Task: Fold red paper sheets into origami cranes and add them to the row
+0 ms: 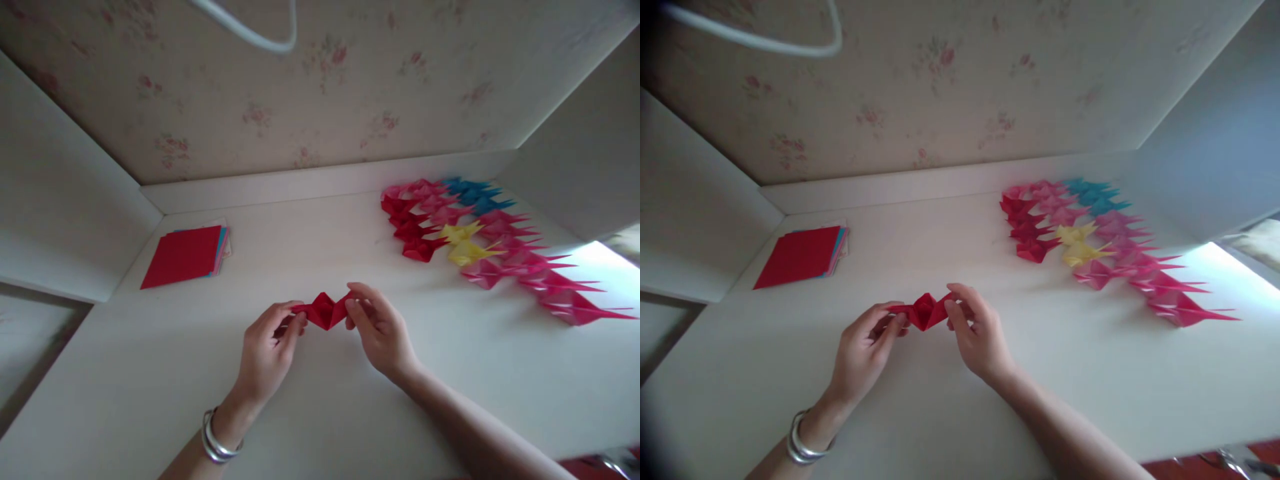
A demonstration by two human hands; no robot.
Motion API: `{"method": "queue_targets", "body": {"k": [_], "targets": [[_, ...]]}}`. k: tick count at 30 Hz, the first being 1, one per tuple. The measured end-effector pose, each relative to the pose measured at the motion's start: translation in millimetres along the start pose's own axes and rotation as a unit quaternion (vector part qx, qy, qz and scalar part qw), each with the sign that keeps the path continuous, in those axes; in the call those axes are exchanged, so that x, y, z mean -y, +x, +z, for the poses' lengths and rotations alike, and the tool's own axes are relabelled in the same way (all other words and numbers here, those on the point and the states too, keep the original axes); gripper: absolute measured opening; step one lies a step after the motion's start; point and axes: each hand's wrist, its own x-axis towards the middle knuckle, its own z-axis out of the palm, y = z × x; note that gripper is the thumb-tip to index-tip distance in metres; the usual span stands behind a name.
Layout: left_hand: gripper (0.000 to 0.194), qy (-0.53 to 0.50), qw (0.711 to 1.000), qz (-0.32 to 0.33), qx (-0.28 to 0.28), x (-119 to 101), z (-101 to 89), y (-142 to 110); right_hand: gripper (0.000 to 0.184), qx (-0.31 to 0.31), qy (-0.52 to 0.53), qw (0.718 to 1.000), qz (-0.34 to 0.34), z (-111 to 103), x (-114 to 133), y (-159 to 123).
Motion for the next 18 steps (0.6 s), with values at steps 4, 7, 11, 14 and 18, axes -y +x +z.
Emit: {"method": "queue_targets", "body": {"k": [4,7,11,14,18], "targets": [[0.017,-0.022,0.999,-0.015,0.025,0,4.7,1,0.019,0.015,-0.013,1.0,-0.003,-8,0,0],[0.016,-0.023,0.998,-0.024,0.052,-3,10.1,2,0.02,0.025,-0.018,0.999,0.037,-20,3,0],[0.02,0.01,0.997,-0.033,0.07,-1,18.7,5,0.026,0.048,-0.074,0.995,0.051,-54,4,2],[0.021,0.041,0.996,-0.03,0.079,7,22.1,7,0.027,0.044,-0.133,0.989,0.053,-95,0,7],[0.019,0.074,0.994,-0.017,0.082,16,21.8,10,0.031,0.005,-0.175,0.982,0.065,-154,-5,21]]}}
